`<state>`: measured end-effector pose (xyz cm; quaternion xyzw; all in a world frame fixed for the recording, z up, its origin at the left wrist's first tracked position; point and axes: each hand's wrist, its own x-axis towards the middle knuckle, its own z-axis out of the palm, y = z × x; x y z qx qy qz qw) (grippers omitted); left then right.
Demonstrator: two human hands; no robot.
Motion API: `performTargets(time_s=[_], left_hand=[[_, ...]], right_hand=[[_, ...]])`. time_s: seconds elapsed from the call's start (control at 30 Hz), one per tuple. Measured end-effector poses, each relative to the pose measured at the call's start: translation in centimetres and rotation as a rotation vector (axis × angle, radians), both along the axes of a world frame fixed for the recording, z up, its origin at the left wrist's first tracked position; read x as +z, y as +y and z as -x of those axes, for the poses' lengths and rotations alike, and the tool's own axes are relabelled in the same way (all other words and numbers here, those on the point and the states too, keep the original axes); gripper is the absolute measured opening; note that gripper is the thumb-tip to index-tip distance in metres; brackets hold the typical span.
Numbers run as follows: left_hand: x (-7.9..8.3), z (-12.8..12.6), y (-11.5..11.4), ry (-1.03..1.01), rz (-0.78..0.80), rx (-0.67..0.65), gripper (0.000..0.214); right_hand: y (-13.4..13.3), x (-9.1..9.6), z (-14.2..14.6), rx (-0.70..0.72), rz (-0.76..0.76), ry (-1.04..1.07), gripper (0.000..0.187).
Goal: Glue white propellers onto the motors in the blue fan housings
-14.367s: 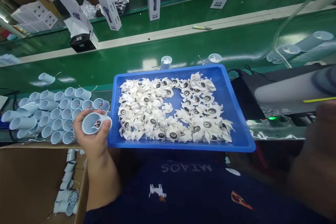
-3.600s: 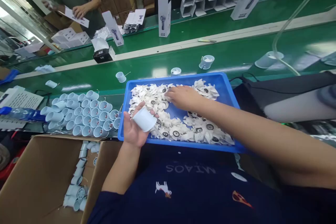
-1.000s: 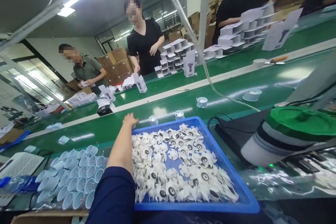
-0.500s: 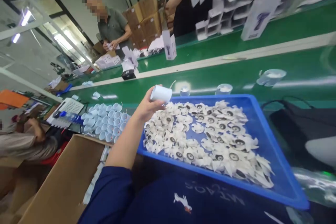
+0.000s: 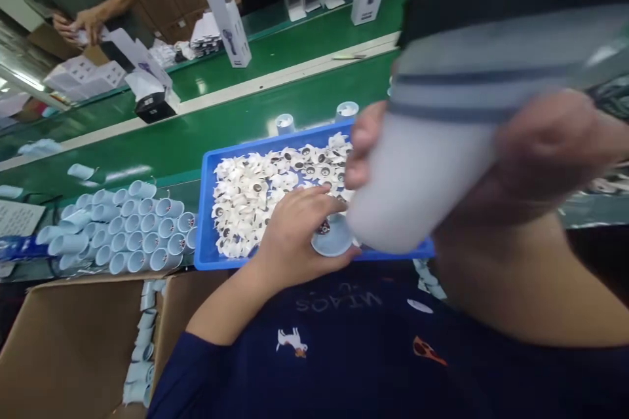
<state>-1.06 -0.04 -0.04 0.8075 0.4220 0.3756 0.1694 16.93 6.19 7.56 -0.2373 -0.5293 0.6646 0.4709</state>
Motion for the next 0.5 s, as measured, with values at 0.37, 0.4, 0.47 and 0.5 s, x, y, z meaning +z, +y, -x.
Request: performTargets(time_s=[0.37,0.4,0.47,0.5], left_hand=[[0.8,-1.8,-0.7,-0.038,0.048,0.116,0.029],[0.7,-1.9,-0.7,-0.048,0.050,0.118,0.029],[0.6,-2.0,-0.8,-0.059,0.059,0.124,0.029],[0.6,-2.0,-0.8,-0.061,0.070,0.129,0.029]], right_hand=[[-1.1,-0.7,1.7,-0.106,-0.163,0.099,0.044],[-1.2,-0.6,1.7,-0.127,-0.179,0.077,0.046],[-1.3,-0.5,1.8,-0.160,-0.209,0.051,0.048],[-1.3,-0.5,1.9,-0.168,-0.214,0.048,0.048]])
